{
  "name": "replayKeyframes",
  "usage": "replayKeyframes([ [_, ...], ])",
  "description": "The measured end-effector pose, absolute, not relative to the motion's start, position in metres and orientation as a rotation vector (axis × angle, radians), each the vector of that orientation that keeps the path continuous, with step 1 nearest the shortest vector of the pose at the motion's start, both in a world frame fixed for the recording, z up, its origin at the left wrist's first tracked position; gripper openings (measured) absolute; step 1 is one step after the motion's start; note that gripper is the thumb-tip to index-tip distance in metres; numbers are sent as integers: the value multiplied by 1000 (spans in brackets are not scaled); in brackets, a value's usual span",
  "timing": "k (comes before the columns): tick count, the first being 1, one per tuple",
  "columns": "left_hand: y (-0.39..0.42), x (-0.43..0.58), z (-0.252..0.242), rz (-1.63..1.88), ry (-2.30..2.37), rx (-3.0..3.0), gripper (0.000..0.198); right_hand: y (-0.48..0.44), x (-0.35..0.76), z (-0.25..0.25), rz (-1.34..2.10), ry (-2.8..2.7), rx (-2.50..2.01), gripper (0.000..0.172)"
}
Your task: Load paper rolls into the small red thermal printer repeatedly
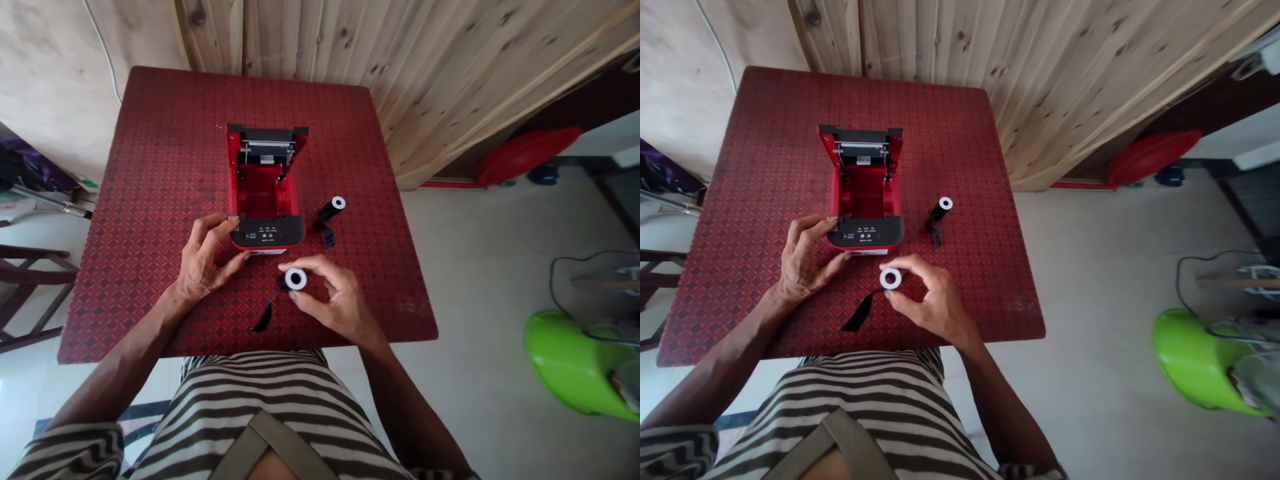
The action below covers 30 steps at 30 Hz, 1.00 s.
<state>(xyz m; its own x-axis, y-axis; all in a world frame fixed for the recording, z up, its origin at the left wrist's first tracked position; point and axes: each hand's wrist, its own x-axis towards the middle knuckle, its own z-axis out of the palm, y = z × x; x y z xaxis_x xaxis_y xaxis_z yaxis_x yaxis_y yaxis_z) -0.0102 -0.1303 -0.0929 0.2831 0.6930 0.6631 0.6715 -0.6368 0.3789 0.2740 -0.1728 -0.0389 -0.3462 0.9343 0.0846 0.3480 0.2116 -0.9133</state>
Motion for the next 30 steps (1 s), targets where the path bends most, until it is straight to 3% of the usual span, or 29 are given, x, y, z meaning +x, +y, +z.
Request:
replayKeyframes([
  [7, -129, -12, -91, 1313, 1345, 2506, 69, -185, 260, -88, 1093, -1806, -1218, 33],
  [12, -130, -14, -89, 1269, 1349, 2513, 73, -189, 278, -67, 1150, -1735, -1215, 47],
  [14, -130, -15, -88, 1255, 1358, 2519, 72, -184, 293, -50, 1144, -1629, -1254, 35],
  [17, -129, -16, -88, 1256, 1368, 2530, 72, -158, 322, -42, 869, -1437, -1429, 15],
  [20, -128, -16, -89, 1277, 1353, 2544, 76, -113, 348, -67, 670, -1437, -1490, 26],
  [23, -128, -15, -89, 1252, 1361, 2541, 77, -72, 361, -102, 759, -1562, -1501, 57],
  [25, -129, -14, -88, 1247, 1357, 2520, 74, -56, 361, -115, 795, -1637, -1484, 68],
  [27, -129, -14, -88, 1260, 1339, 2503, 74, -48, 357, -118, 795, -1698, -1455, 63],
  [30, -129, -13, -88, 1274, 1322, 2495, 74, -46, 351, -112, 766, -1735, -1464, 42],
])
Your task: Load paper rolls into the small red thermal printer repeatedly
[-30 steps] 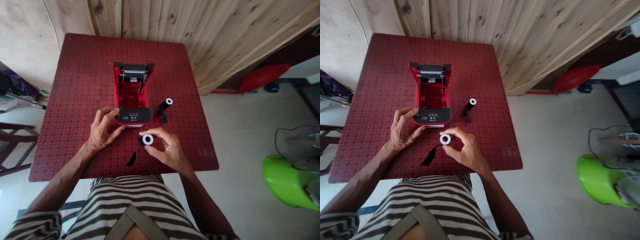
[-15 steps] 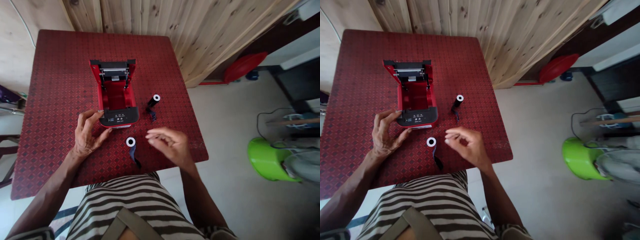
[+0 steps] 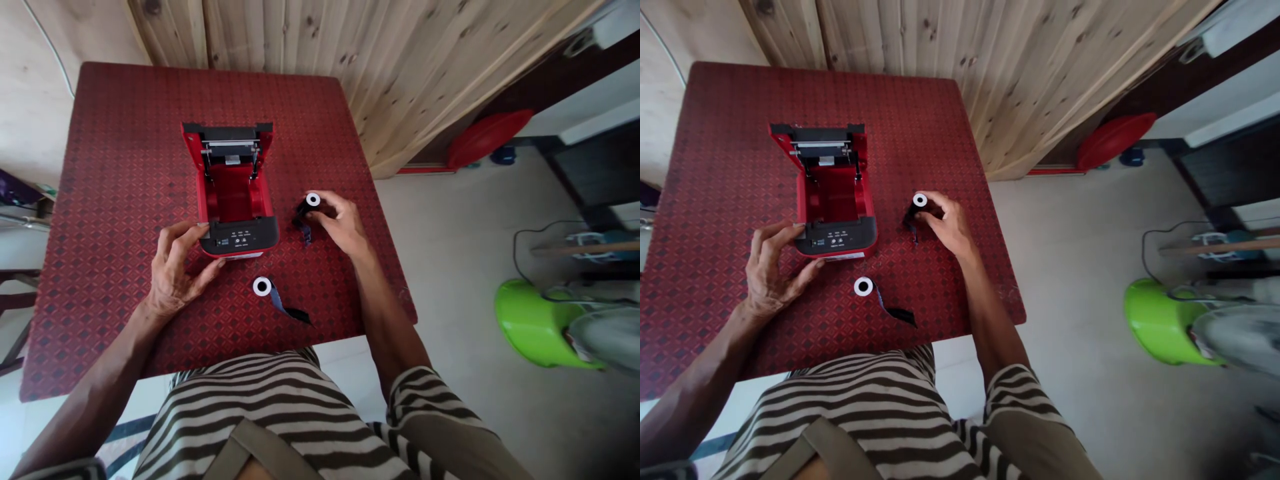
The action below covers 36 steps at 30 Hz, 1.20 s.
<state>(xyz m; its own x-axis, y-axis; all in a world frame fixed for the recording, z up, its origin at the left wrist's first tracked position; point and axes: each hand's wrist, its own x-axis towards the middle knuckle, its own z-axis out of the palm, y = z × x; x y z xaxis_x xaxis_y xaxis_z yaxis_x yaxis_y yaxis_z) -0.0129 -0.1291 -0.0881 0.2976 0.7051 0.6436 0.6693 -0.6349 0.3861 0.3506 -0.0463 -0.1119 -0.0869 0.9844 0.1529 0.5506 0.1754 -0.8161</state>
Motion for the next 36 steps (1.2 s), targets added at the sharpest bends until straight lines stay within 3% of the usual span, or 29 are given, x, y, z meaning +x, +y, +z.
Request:
replayKeyframes([
  [4, -129, -11, -89, 1301, 1302, 2511, 73, -58, 347, -86, 762, -1695, -1414, 30],
  [10, -131, -11, -91, 1256, 1351, 2514, 69, -71, 318, 7, 580, -2055, -1201, 34],
  [13, -132, -12, -93, 1226, 1373, 2493, 67, -59, 276, 30, 468, -2333, -1139, 32],
  [21, -135, -7, -100, 1239, 1361, 2436, 64, -33, 208, 9, 204, -2835, -1206, 15],
  [26, -136, -6, -101, 1254, 1352, 2428, 65, -28, 199, 3, 87, -2931, -1253, 24],
  [36, -136, -7, -100, 1235, 1333, 2410, 69, -13, 193, 0, 396, -2967, -1356, 20],
])
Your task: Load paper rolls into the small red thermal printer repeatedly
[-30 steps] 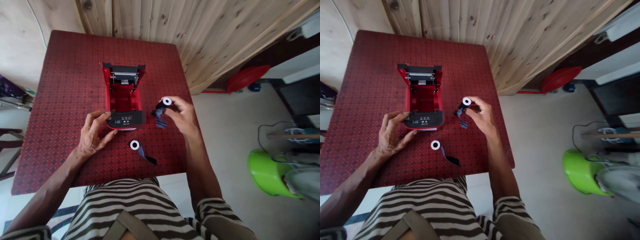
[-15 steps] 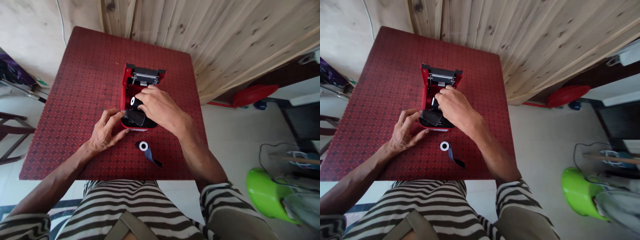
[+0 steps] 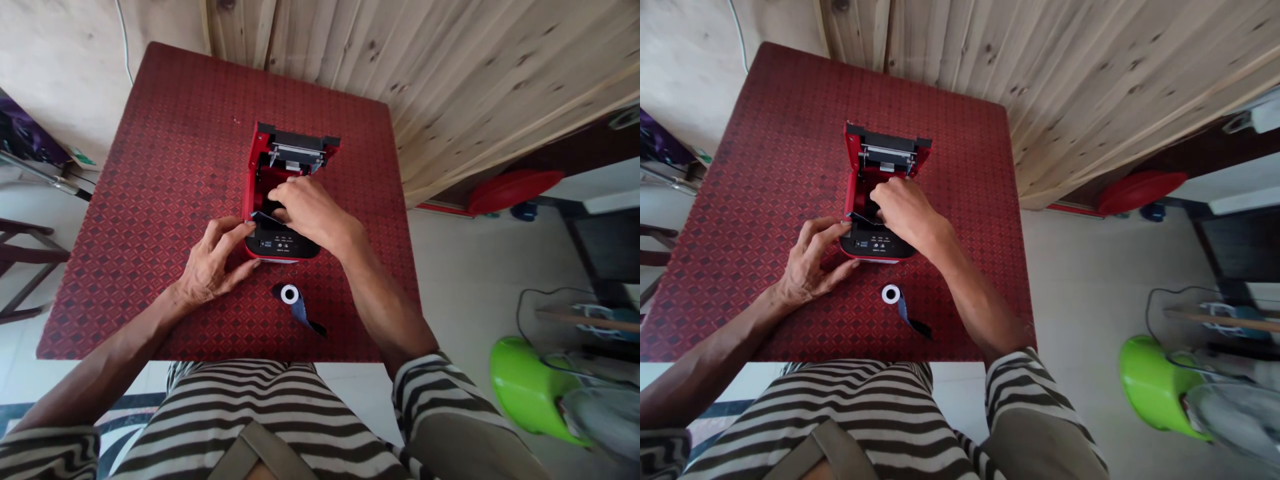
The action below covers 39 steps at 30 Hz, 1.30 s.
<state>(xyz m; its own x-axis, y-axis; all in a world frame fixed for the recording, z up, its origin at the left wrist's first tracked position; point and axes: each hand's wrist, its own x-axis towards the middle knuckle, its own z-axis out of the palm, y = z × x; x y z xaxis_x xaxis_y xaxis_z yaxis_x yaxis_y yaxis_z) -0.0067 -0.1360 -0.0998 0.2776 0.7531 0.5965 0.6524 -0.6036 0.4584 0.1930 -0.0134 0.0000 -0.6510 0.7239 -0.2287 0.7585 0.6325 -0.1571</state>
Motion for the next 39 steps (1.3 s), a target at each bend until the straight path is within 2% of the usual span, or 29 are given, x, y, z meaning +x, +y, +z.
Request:
replayKeyframes([
  [3, -135, -7, -99, 1242, 1321, 2424, 69, -17, 205, -2, -413, 2837, 1219, 24],
  [7, -136, -9, -97, 1267, 1309, 2419, 66, -38, 230, 8, -631, 3154, 1248, 42],
  [11, -135, -12, -85, 1354, 1330, 2285, 61, -63, 245, 10, -866, 3367, 1093, 36],
  [13, -128, -14, -70, 1371, 1338, 2230, 57, -71, 244, 2, -785, 3404, 1124, 36],
  [16, -102, -15, -37, 1313, 1368, 2339, 55, -78, 238, -17, -486, 3466, 1266, 16],
  [21, -31, -12, -3, 1271, 1407, 2499, 64, -89, 234, -36, -98, 3608, 1343, 20],
  [26, -4, -7, -10, 1034, 1350, 2506, 73, -95, 236, -42, 49, 3660, 1368, 18],
  [30, -39, -3, -12, 1061, 1276, 2520, 52, -96, 237, -45, 207, 3704, 1347, 13],
  [33, -67, -4, -18, 1057, 1213, 2516, 44, -97, 237, -48, 266, 3725, 1359, 13],
  [36, -81, -9, -31, 1014, 1156, 2525, 47, -98, 236, -49, 251, 3741, 1374, 13],
  [39, -85, -14, -44, 999, 1083, 2542, 58, -98, 235, -49, 217, 3729, 1406, 13],
])
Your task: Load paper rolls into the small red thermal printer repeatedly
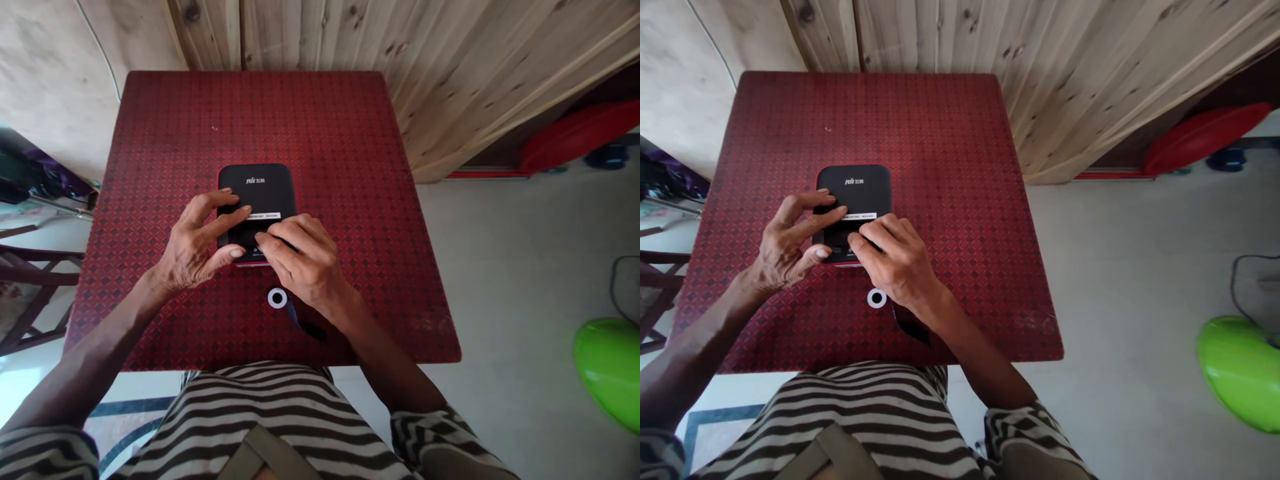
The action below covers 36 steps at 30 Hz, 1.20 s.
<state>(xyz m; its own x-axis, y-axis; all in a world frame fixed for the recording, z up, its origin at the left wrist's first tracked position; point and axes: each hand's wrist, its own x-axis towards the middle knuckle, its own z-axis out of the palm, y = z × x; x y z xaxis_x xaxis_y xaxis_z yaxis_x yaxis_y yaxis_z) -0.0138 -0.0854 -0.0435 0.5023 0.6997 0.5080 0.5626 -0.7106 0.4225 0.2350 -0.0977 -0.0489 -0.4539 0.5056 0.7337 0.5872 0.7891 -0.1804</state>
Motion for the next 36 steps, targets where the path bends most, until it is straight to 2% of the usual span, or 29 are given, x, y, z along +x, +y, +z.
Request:
replayKeyframes([
  [6, -85, -17, -50, 959, 1015, 2593, 75, -99, 236, -46, -81, -2194, -850, 13],
  [18, -87, -18, -59, 900, 1110, 2562, 84, -99, 238, -45, 112, -2205, -870, 15],
  [22, -99, -14, -61, 1033, 1109, 2561, 82, -104, 246, -42, 135, -2011, -858, 25],
  [25, -113, -12, -64, 1234, 1217, 2531, 70, -103, 255, -52, 218, -1723, -1005, 21],
  [28, -125, -12, -72, 1309, 1291, 2580, 60, -95, 261, -77, 399, -1516, -1192, 29],
  [32, -128, -12, -81, 1348, 1309, 2667, 60, -81, 257, -111, 590, -1598, -1240, 33],
  [36, -126, -11, -83, 1351, 1349, 2658, 61, -76, 249, -124, 644, -1658, -1173, 34],
])
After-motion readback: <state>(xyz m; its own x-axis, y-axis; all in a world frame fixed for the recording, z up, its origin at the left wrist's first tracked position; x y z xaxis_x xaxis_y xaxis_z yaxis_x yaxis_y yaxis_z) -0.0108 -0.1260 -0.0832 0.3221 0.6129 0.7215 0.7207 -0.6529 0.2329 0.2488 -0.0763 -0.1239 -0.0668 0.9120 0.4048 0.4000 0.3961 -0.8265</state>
